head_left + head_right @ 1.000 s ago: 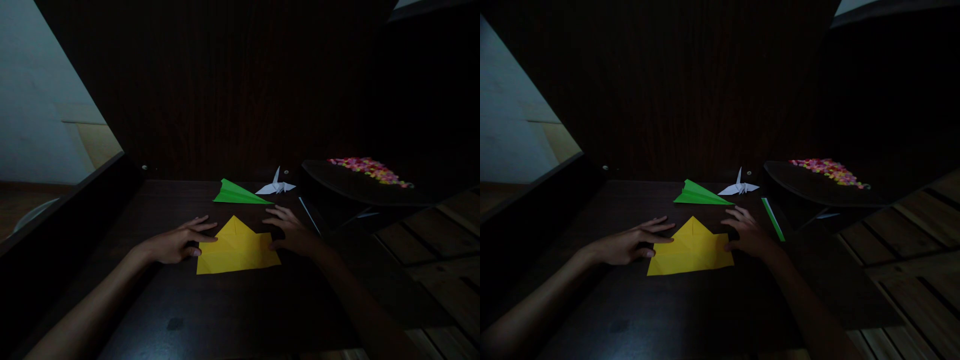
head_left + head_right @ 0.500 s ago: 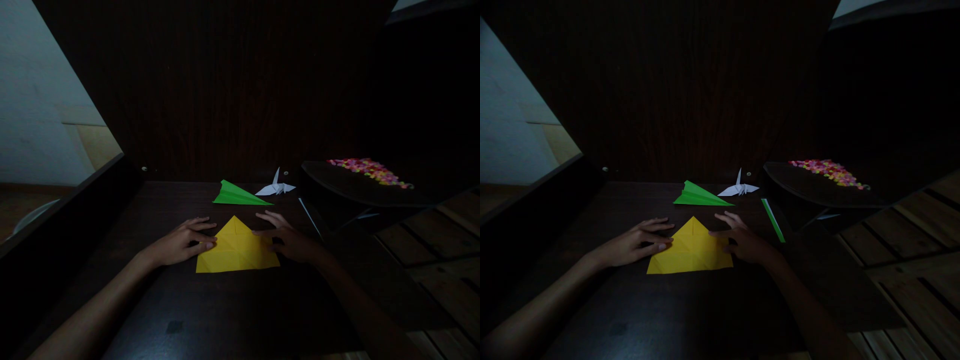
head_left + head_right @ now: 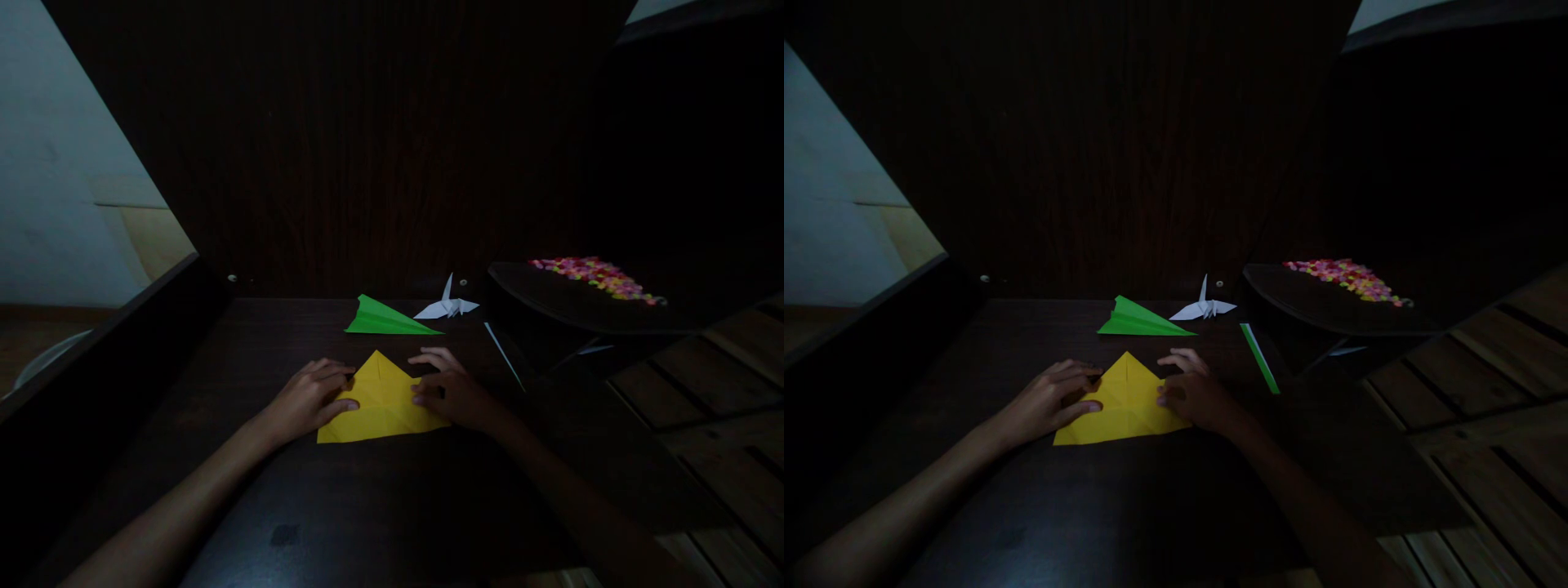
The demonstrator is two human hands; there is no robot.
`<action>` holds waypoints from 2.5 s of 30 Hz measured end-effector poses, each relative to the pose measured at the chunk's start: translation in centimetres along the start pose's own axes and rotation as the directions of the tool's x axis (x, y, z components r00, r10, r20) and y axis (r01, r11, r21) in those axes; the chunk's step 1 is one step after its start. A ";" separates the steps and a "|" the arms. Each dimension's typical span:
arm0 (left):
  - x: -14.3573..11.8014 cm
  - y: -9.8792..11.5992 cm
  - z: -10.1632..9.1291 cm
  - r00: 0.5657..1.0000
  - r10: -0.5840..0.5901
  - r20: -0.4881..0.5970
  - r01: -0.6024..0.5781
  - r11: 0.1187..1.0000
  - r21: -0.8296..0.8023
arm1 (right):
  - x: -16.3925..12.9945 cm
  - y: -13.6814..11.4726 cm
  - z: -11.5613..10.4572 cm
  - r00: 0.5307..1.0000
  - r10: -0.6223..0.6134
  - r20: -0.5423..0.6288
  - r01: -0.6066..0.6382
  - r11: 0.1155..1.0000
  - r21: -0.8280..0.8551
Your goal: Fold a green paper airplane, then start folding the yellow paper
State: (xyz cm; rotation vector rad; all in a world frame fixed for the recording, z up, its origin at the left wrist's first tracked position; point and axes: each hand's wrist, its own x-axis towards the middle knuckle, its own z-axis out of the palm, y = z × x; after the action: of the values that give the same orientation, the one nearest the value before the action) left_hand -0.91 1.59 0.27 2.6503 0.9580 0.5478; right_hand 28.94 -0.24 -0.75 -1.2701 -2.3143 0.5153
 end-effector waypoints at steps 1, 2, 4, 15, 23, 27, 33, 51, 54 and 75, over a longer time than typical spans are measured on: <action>0.0 0.0 0.0 1.000 -0.002 -0.002 0.002 1.000 0.003 | 0.0 0.0 0.1 1.000 0.002 -0.003 -0.002 1.000 0.004; 0.0 0.0 0.1 1.000 -0.005 -0.005 0.005 1.000 0.004 | 0.0 -0.1 0.1 1.000 0.003 -0.005 -0.003 1.000 0.008; 0.0 0.1 0.2 1.000 -0.015 -0.020 0.015 1.000 0.003 | 0.1 -0.1 0.2 1.000 0.007 -0.008 -0.007 1.000 0.015; 0.1 0.5 0.7 0.995 -0.073 -0.063 0.068 0.995 -0.070 | 0.4 -0.4 1.0 0.998 -0.020 -0.060 0.025 0.996 0.082; 0.1 0.9 0.8 0.978 -0.197 -0.074 0.182 0.968 -0.171 | 0.7 -0.7 1.0 0.996 0.015 -0.086 -0.003 0.990 0.139; -0.1 0.5 1.4 0.962 -0.260 -0.080 0.238 0.946 -0.221 | 0.7 -0.7 1.0 0.996 0.008 -0.089 0.009 0.981 0.195; 0.0 0.6 1.5 0.963 -0.253 -0.089 0.210 0.918 -0.335 | 0.6 -0.8 1.2 0.993 0.020 -0.115 0.009 0.970 0.245; -0.5 1.2 0.3 0.964 -0.266 0.000 0.255 0.923 -0.289 | 0.1 -1.7 0.3 0.986 0.163 -0.016 -0.158 0.973 0.166; -0.6 1.3 0.2 0.973 -0.230 -0.033 0.220 0.955 -0.199 | 0.0 -1.6 0.5 0.991 0.099 -0.088 -0.089 0.989 0.117; -0.5 0.3 0.2 0.951 0.308 0.006 -0.300 0.922 0.243 | 0.1 -1.0 0.7 0.933 -0.349 -0.090 0.333 0.930 -0.153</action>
State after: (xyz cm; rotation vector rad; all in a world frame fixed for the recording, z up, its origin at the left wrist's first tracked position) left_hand -1.05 0.98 0.08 3.0465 0.6574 0.5727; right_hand 27.83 -0.76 -0.82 -0.8939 -2.4317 0.1642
